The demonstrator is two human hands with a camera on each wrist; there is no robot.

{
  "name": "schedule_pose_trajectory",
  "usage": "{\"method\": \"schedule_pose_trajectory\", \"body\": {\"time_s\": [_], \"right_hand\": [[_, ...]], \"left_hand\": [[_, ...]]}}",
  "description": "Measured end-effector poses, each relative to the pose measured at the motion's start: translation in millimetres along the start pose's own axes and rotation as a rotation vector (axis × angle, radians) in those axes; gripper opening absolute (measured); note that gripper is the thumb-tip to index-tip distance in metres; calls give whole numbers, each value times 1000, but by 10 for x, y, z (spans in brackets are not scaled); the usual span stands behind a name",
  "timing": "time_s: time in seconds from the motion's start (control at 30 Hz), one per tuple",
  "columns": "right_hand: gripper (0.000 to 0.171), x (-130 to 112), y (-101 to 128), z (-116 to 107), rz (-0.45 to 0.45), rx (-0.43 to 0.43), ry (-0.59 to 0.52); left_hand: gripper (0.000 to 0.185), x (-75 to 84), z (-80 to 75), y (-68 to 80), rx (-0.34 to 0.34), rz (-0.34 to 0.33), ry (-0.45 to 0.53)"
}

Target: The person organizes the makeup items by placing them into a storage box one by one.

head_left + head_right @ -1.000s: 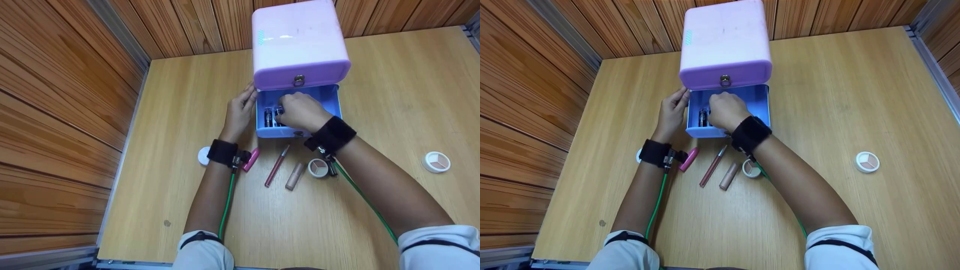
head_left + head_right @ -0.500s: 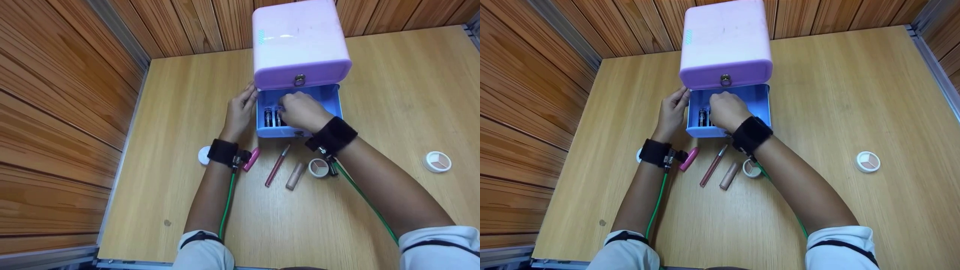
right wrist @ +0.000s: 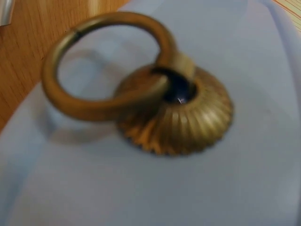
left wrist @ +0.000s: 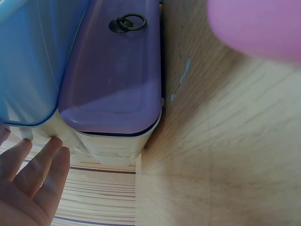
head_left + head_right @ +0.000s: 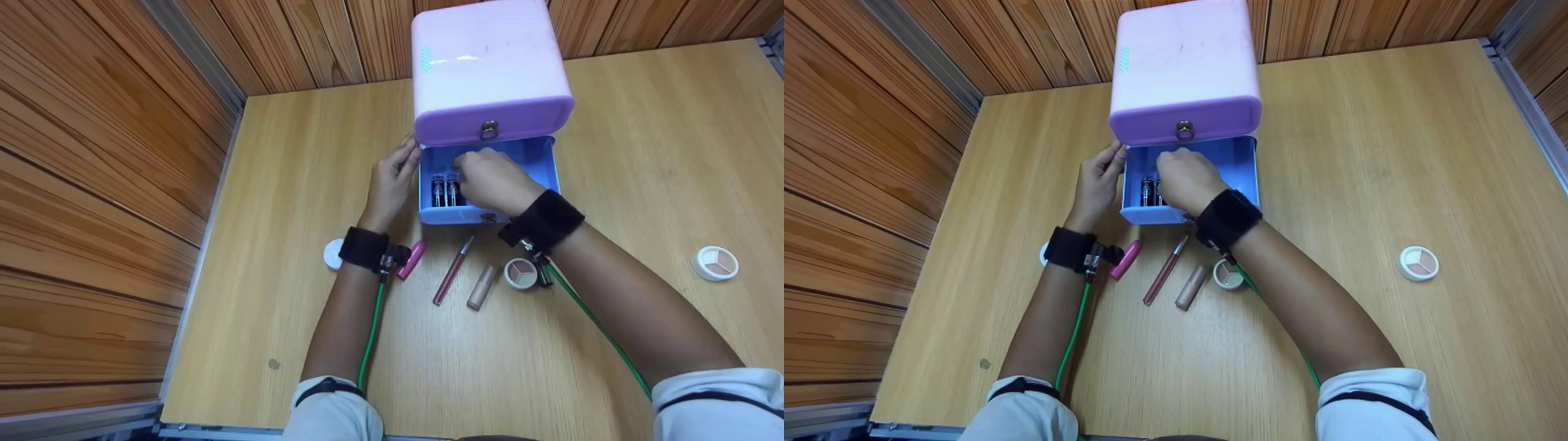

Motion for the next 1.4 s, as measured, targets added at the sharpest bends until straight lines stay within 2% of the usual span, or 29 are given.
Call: {"method": "schedule_pose_trajectory", "body": {"time_s": [0.27, 0.5, 0.67, 0.83, 1.0, 1.2, 1.4], "right_hand": [[31, 27, 77, -88, -13, 43, 11], [31, 45, 254, -229, -34, 110, 30], [27, 23, 512, -410, -67, 212, 26], [27, 62, 882, -543, -36, 279, -10], [23, 156, 1169, -561, -35, 322, 10], [14, 290, 1373, -512, -19, 367, 13], [18, 350, 1555, -522, -2, 418, -7]], "left_hand": [[42, 7, 5, 4, -3, -21, -5], [43, -10, 13, 6, -11, -47, 5], [43, -4, 28, 16, -13, -42, 4], [43, 11, 37, 9, -13, -24, 1], [45, -17, 11, 10, -14, -68, 9], [42, -19, -26, 12, -3, -50, 14], [42, -51, -25, 10, -6, -73, 14]]}}
Point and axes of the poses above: each hand's wrist, its own y-axis away from the middle knuckle, its own z-axis out of the palm, x = y × z, the point moved 9 cm from there along -y, towards the middle knuckle, and after that the axes turned 11 degrees about -z, right-handed, at the moved point
